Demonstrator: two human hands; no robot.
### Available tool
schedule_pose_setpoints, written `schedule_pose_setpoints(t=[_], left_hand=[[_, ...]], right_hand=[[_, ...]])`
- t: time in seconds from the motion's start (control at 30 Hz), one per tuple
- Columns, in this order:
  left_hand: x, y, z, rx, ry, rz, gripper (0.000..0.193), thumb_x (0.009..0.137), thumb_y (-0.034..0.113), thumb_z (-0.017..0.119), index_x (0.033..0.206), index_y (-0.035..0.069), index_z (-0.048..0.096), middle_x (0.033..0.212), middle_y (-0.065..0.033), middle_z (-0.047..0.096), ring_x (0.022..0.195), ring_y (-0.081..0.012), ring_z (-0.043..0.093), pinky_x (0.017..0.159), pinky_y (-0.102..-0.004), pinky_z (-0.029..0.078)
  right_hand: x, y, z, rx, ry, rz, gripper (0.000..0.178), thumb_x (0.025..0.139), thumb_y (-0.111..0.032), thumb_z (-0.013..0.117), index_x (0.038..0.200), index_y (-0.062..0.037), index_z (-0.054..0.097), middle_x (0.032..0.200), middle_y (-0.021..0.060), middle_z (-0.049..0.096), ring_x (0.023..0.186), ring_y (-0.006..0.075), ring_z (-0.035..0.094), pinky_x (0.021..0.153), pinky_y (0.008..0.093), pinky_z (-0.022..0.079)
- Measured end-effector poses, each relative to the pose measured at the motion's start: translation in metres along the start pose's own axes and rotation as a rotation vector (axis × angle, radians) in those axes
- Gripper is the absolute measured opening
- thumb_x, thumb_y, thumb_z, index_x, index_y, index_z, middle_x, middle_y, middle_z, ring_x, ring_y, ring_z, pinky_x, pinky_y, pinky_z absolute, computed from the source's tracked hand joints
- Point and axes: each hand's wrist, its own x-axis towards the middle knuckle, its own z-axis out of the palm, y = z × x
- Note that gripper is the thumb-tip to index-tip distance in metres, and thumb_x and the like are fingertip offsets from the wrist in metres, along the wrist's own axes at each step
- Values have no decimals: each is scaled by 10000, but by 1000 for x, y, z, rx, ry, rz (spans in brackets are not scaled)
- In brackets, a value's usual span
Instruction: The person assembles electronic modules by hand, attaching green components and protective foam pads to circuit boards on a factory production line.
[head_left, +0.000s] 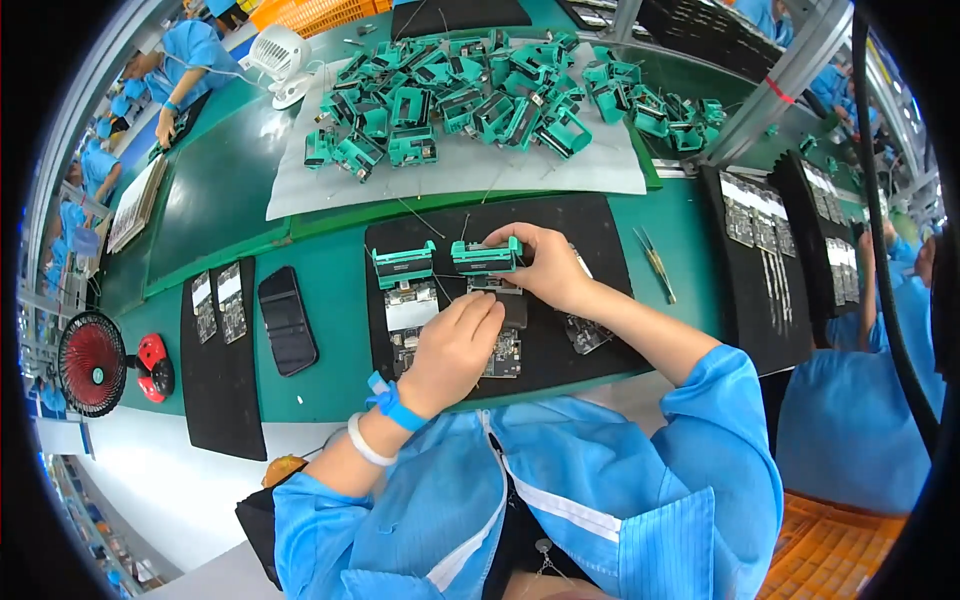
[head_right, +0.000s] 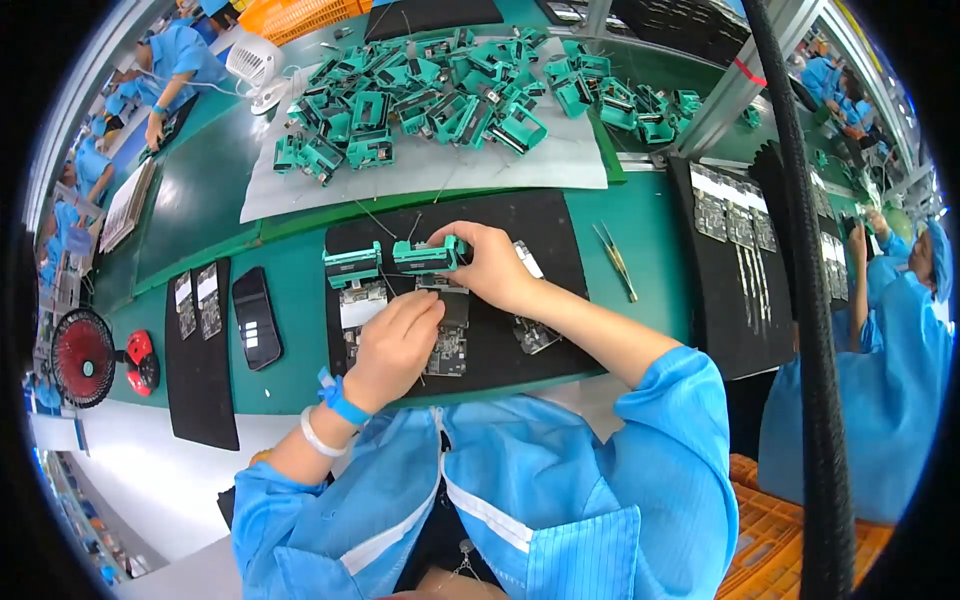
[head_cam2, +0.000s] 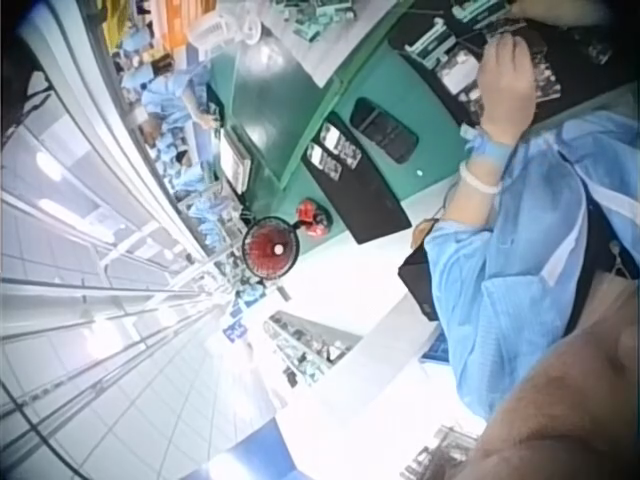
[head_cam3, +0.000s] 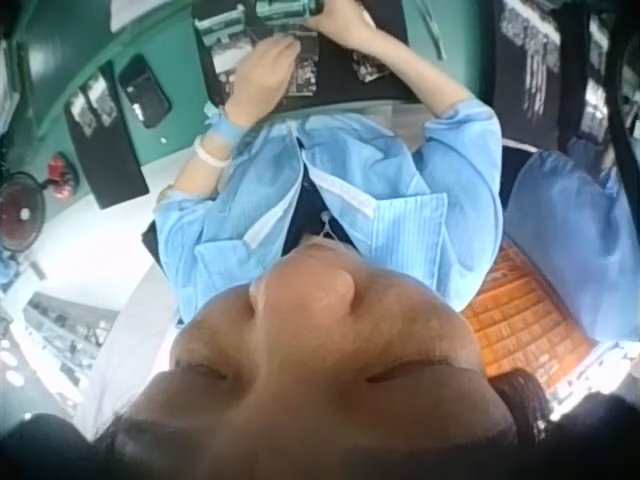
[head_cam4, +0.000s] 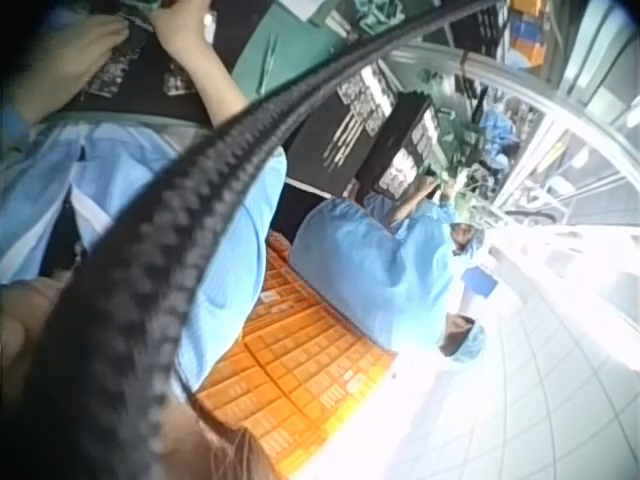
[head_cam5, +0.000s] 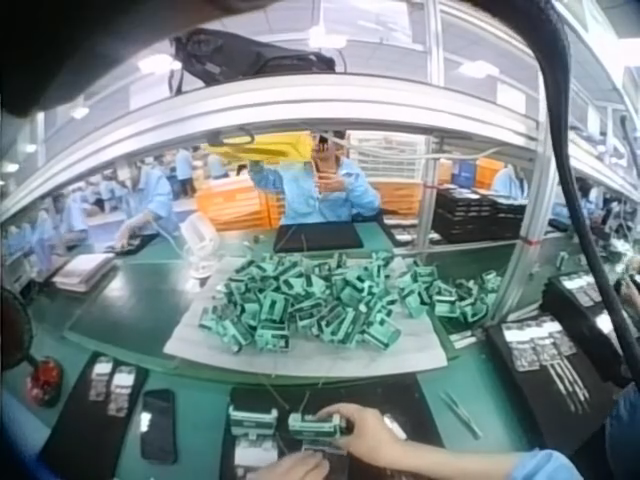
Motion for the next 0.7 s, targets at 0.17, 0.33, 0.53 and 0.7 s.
schedule_pose_setpoints(t=[0.17,0.33,0.53,0.7], left_hand=[[0,-4,13,105,52,56,201,740,-40,690,940,-45,666,1013,-166,677,959,-322,676,774,-378,581],[2,-7,19,128,77,57,144,753,-29,696,893,-45,665,988,-164,683,943,-315,682,754,-369,583],[1,-7,23,148,98,65,105,765,-23,699,863,-42,662,967,-161,690,929,-312,688,745,-367,583],[4,-10,24,87,74,25,105,744,-16,703,833,-14,646,998,-147,697,917,-290,687,744,-360,577]], right_hand=[[1,-8,-3,-97,-56,43,398,755,43,758,1135,-22,656,994,54,715,839,91,651,768,270,534],[0,-3,-4,-125,-38,-14,395,760,40,755,1138,-20,656,998,54,713,834,96,651,761,268,533],[1,-1,-2,-88,-19,-29,361,751,21,764,1098,-18,671,966,77,715,845,128,665,767,286,532],[0,-1,-4,-103,-34,-2,384,768,33,755,1136,-17,660,968,50,710,827,81,640,752,262,531]])
